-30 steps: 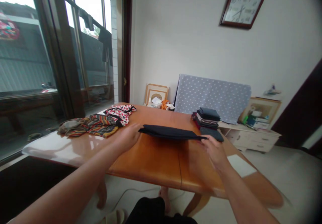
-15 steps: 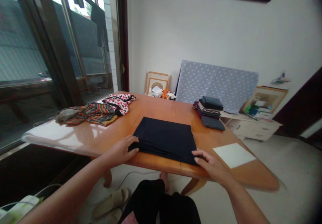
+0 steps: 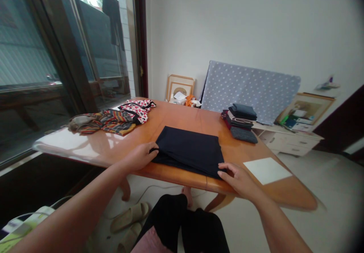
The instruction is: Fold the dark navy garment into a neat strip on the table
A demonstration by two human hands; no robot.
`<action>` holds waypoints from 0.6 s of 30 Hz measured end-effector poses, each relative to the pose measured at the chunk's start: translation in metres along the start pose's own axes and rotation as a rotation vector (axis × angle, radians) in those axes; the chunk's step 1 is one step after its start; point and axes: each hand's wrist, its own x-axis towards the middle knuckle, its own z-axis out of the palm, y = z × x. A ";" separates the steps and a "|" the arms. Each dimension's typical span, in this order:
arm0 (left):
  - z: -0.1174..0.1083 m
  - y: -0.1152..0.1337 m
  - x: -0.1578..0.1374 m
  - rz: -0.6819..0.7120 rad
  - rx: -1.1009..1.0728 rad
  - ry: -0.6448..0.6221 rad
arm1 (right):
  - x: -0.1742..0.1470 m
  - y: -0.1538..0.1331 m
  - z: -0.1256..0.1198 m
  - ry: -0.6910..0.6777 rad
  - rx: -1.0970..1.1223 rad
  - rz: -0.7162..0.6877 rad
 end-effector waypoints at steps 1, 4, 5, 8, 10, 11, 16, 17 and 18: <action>-0.003 0.004 0.003 -0.011 0.015 -0.007 | 0.002 -0.005 0.002 0.033 -0.043 -0.013; -0.010 0.010 0.012 -0.045 0.035 -0.009 | 0.006 -0.024 0.009 0.088 -0.163 -0.075; -0.010 0.011 0.014 -0.050 0.033 -0.010 | 0.008 -0.031 0.013 0.077 -0.188 -0.091; -0.009 0.008 0.021 -0.049 0.017 0.013 | 0.011 -0.046 0.022 0.031 -0.247 -0.101; -0.007 0.005 0.026 -0.044 0.009 0.037 | 0.014 -0.049 0.026 0.023 -0.293 -0.092; -0.007 0.003 0.028 -0.041 0.006 0.047 | 0.015 -0.049 0.026 0.019 -0.317 -0.091; -0.008 -0.004 0.041 -0.024 -0.044 0.091 | 0.034 -0.039 0.010 0.016 -0.379 -0.098; -0.008 -0.005 0.044 -0.022 -0.063 0.101 | 0.040 -0.037 0.004 0.032 -0.378 -0.092; -0.008 -0.007 0.047 -0.024 -0.084 0.111 | 0.048 -0.034 -0.001 0.055 -0.373 -0.079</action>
